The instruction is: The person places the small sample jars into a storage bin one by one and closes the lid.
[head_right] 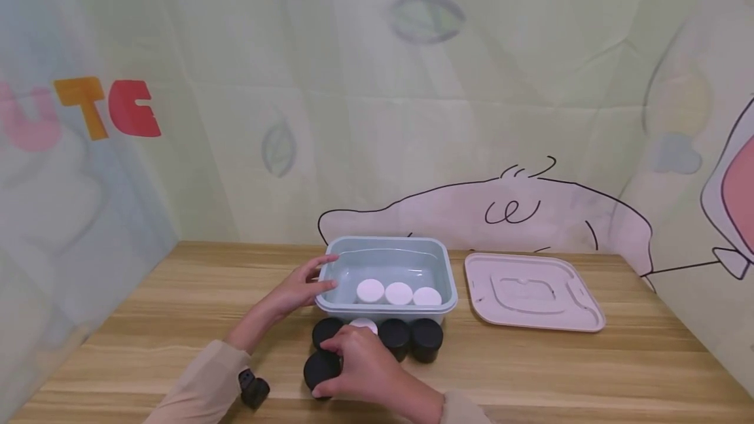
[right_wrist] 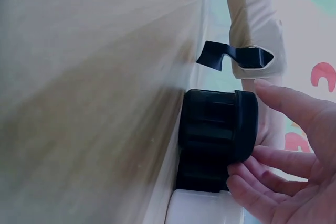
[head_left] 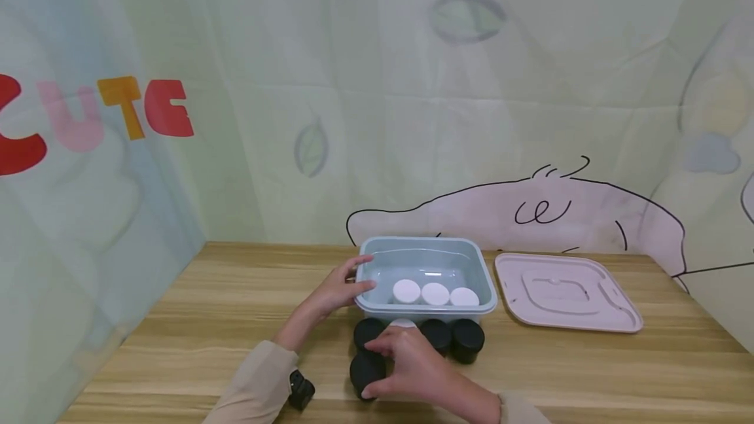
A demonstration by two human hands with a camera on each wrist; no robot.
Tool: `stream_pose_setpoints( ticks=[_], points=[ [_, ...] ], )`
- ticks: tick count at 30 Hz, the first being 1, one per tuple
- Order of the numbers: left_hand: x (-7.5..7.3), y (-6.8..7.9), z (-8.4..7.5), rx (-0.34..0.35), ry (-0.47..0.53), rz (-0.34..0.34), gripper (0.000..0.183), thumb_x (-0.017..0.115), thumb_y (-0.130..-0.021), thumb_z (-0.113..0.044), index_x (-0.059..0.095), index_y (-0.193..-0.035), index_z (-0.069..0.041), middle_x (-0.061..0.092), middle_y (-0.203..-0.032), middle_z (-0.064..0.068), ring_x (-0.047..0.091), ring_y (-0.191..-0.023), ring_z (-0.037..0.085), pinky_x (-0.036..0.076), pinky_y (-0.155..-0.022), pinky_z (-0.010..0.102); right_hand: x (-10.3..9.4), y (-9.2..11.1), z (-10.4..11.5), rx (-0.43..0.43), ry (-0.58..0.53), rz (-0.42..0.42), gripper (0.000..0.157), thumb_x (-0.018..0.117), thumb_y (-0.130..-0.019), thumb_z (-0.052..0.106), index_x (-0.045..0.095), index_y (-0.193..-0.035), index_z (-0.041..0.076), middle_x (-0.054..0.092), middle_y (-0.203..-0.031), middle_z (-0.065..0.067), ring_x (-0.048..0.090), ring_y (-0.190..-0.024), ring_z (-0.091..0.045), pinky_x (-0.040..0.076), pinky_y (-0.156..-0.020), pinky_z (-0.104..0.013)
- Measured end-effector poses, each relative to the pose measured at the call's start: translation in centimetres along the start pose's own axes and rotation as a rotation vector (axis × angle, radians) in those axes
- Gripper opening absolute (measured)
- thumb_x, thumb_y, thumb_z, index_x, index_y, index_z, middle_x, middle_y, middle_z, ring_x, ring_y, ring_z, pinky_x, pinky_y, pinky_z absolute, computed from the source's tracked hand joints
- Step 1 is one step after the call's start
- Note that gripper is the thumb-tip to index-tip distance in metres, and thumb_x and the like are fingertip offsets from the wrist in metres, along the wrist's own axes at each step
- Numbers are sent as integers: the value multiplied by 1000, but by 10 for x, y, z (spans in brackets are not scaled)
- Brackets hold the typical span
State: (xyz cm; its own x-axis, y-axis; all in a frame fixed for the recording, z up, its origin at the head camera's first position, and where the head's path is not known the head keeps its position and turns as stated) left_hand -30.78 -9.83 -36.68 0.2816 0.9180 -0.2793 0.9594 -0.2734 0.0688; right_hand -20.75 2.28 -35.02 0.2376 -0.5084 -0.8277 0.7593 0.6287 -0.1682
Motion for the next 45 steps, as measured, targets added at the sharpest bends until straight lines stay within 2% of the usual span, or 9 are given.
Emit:
stream_pose_setpoints(
  ticks=[5, 11, 19, 25, 30, 38, 42, 45],
  points=[
    [-1, 1, 0, -2, -2, -5, 54, 58, -88, -16, 37, -138, -13, 38, -133, 26, 54, -102, 27, 53, -79, 39, 3, -1, -1, 26, 27, 15, 49, 80, -63, 35, 69, -103, 8, 66, -92, 4, 55, -79, 1, 45, -68, -14],
    [-2, 1, 2, 3, -3, -14, 53, 58, -88, -16, 38, -137, -13, 40, -132, 27, 55, -101, 27, 53, -79, 39, 2, -1, 2, -8, 50, 13, 44, 79, -65, 35, 70, -99, 9, 67, -89, 5, 53, -77, 2, 44, -67, -15],
    [1, -1, 2, 19, 9, 0, 52, 57, -88, -14, 38, -137, -12, 42, -129, 27, 57, -98, 26, 53, -78, 39, -12, 0, 4, -20, -72, -9, 39, 79, -66, 27, 70, -98, 7, 66, -85, 6, 50, -71, 3, 45, -64, -12],
    [1, 0, 1, 30, 13, 6, 52, 56, -89, -13, 37, -137, -10, 43, -128, 27, 57, -98, 25, 53, -77, 37, -36, 0, 6, -32, -165, -68, 39, 78, -66, 23, 68, -99, 4, 67, -93, -2, 58, -81, -5, 52, -69, -17],
    [1, -2, 3, 36, 21, 13, 52, 57, -87, -14, 38, -136, -10, 43, -127, 28, 56, -95, 23, 54, -76, 35, -56, -3, 2, -36, -153, -142, 38, 77, -66, 20, 68, -98, 2, 65, -91, -3, 60, -80, -10, 53, -70, -19],
    [2, -2, 3, 37, 49, 16, 51, 57, -87, -11, 39, -135, -9, 43, -127, 29, 55, -96, 23, 53, -78, 37, -91, -17, -22, 8, -118, -291, 40, 77, -68, 19, 67, -101, 0, 66, -95, -9, 59, -80, -15, 55, -72, -30],
    [2, -1, 3, 25, 62, 10, 52, 58, -87, -10, 39, -135, -8, 43, -126, 28, 56, -95, 23, 53, -77, 37, -99, -26, -34, 38, -131, -346, 40, 77, -68, 16, 66, -102, -2, 66, -96, -13, 59, -79, -18, 55, -74, -35],
    [1, -1, 3, 15, 61, 2, 52, 59, -86, -11, 40, -134, -9, 44, -126, 28, 57, -95, 24, 54, -77, 36, -100, -33, -43, 69, -135, -371, 40, 77, -69, 17, 67, -103, -1, 66, -96, -13, 60, -79, -19, 55, -74, -34]
  ],
)
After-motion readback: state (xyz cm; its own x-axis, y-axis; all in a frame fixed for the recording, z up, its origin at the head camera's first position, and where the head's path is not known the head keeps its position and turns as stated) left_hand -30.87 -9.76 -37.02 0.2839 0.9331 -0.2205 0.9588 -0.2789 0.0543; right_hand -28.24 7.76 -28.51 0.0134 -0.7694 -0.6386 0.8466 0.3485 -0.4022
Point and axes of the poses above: each hand's wrist, its own y-axis away from the middle knuckle, its own x-axis out of the palm, z = x × y, the point moved 6 cm from there along -y, towards the middle knuckle
